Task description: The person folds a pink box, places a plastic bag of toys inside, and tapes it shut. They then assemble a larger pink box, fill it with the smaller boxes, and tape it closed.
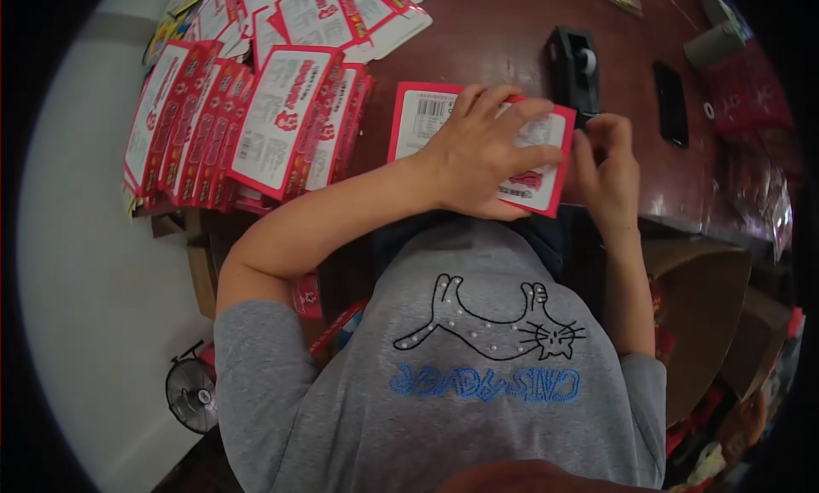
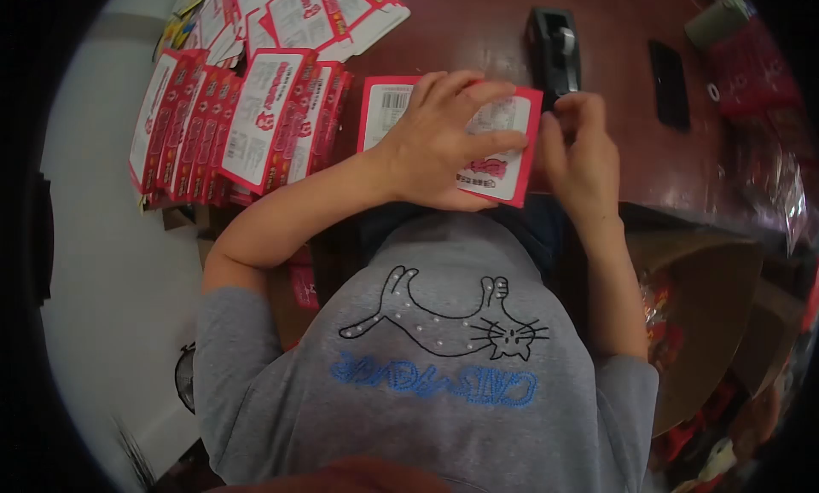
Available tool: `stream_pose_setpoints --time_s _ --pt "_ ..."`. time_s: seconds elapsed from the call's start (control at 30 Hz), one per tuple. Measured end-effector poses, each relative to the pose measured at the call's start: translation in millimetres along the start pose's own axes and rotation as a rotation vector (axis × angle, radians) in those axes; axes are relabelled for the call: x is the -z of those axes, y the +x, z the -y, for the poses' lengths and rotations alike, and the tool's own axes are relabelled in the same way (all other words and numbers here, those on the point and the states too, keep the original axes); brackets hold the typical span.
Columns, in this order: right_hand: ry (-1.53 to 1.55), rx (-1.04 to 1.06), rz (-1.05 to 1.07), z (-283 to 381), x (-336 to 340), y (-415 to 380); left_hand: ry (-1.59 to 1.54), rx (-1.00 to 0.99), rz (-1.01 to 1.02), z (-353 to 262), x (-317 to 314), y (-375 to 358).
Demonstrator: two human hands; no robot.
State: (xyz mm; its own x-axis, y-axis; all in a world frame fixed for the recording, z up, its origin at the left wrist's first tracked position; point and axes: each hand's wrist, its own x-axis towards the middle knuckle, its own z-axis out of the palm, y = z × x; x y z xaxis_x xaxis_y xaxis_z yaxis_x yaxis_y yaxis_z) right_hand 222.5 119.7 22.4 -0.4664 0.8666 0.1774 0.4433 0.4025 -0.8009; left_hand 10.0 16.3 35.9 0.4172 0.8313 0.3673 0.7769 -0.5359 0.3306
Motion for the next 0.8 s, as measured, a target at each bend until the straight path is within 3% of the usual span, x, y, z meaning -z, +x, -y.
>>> stream_pose_setpoints --time_s 0.07,0.13,0.23,0.37,0.43,0.47,0.53,0.7,0.8 --pt "0.255 0.161 -0.141 3.9 -22.1 51.3 0.135 0.257 -0.25 -19.8 45.9 9.5" --pt "0.294 0.209 -0.09 20.4 -61.1 106.8 0.381 0.446 -0.374 -14.7 91.8 -0.5" --pt "0.088 0.365 0.062 50.8 -154.6 184.5 0.66 0.818 -0.348 13.0 124.0 -41.6" --pt "-0.125 0.162 0.359 115.1 -267.9 234.0 0.666 1.067 -0.064 38.2 119.1 -92.2" --pt "-0.381 0.108 0.255 135.6 -302.6 233.6 0.657 1.053 -0.065 39.6 117.8 -100.8" --pt "-0.466 0.115 0.303 142.5 -302.9 232.3 0.615 1.044 -0.058 41.1 114.3 -101.0" --pt "-0.519 0.083 0.264 137.8 -319.5 240.5 0.621 1.049 -0.045 41.6 111.3 -99.8" --pt "-0.415 -0.032 0.182 97.3 -294.9 274.0 0.649 1.042 -0.073 41.1 103.8 -101.9" --pt "-0.247 -0.033 0.261 74.1 -265.1 286.5 0.665 1.018 -0.113 35.1 103.7 -100.8"
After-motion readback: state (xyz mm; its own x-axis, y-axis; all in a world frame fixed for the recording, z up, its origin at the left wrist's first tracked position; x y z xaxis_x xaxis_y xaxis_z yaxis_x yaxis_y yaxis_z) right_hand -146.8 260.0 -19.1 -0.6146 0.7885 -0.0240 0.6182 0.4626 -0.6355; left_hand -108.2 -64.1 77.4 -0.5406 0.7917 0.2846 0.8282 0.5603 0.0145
